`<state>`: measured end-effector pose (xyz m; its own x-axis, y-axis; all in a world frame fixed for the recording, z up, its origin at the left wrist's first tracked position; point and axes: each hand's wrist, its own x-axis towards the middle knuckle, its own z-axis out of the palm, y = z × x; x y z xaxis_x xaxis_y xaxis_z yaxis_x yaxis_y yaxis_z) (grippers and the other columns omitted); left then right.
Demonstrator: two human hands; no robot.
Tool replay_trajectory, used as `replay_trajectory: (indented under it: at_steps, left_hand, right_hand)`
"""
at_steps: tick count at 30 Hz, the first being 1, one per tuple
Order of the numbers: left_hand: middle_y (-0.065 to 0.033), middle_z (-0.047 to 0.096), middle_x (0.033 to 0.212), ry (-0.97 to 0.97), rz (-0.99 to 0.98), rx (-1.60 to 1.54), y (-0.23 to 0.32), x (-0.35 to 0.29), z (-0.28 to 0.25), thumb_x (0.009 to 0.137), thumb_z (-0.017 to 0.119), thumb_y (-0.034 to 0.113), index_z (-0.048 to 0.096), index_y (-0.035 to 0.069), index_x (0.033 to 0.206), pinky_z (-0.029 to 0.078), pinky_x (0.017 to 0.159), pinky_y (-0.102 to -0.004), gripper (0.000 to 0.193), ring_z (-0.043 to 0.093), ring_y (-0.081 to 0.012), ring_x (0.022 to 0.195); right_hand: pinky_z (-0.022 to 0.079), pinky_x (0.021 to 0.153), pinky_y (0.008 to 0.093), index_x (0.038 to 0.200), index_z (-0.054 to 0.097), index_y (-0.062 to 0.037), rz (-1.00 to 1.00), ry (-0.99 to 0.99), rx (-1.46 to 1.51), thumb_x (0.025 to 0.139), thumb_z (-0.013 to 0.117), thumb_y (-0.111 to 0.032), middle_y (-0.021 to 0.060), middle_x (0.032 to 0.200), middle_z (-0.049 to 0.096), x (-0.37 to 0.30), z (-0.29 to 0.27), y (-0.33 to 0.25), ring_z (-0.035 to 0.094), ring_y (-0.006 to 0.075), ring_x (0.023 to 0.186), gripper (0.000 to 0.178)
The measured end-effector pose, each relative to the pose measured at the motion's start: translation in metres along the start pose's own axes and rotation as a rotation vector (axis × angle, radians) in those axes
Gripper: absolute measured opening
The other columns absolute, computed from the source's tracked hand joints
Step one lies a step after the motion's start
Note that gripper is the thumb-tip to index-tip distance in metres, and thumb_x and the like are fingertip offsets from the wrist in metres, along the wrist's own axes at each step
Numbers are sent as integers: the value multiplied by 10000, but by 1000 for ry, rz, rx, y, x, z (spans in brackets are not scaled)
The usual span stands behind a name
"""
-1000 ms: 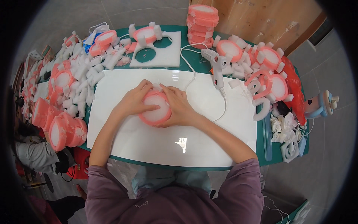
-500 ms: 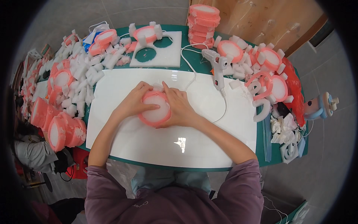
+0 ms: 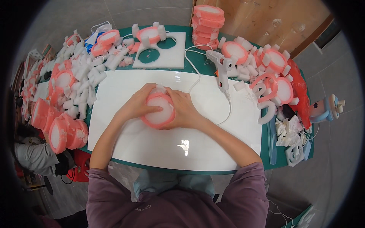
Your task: The person assembles a foam structure by applying hot glue with a glue gun and attaching foam pieces onto a foam ring, then pressing and fitting the pieces together by hand.
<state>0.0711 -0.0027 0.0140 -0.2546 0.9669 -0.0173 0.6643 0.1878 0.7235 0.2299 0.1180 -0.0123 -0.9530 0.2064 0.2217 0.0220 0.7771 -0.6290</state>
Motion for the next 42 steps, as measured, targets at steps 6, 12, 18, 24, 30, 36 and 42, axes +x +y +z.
replay_trajectory:
  at_steps: [6,12,18,24,30,36,42]
  left_hand:
    - [-175,522,1157,-50,-39,-26,-2,3,-2,632,754,288,452,21,1179,452,848,-364,680,531,-318,1031]
    - [-180,532,1126,-39,-34,-61,-2,4,-2,632,757,280,453,16,1166,456,838,-363,669,540,-321,1011]
    - [-174,508,1148,-41,-27,-46,-5,4,0,632,759,304,450,12,1163,443,859,-366,680,521,-318,1038]
    - [-171,490,1156,-37,-27,-32,-6,4,-1,628,763,319,456,4,1147,434,871,-367,681,506,-316,1055]
    - [-178,501,1143,-40,-35,-31,-6,4,-2,625,767,313,457,-8,1139,440,856,-361,681,516,-318,1034]
    - [-190,508,1139,-46,-33,-31,-3,4,-3,625,766,302,457,-15,1142,440,852,-358,681,522,-321,1024]
    - [-187,507,1145,-38,-21,-8,-3,3,-3,628,761,302,462,-15,1145,434,862,-360,677,517,-322,1035]
  right_hand:
    - [275,937,391,1305,274,-5,-9,14,-13,484,796,-469,166,1199,442,0,1,-1,389,312,1136,1078]
    - [269,940,394,1316,255,8,-38,26,-33,485,797,-459,160,1195,440,0,2,0,375,309,1135,1097]
    - [250,963,396,1341,210,23,-6,-15,-21,481,804,-450,166,1207,434,1,1,-2,366,304,1157,1147]
    - [242,977,398,1366,139,24,-20,5,-3,475,813,-449,175,1220,433,-1,5,3,376,307,1171,1213]
    - [253,968,405,1376,128,-6,-16,27,60,483,815,-439,175,1208,449,0,2,-1,396,308,1158,1207]
    - [258,963,408,1362,201,-39,-26,17,36,494,810,-432,156,1219,447,0,-1,-2,394,316,1157,1131]
    - [257,967,411,1353,227,-51,-17,5,50,493,810,-422,151,1227,442,0,-2,-3,389,322,1158,1103]
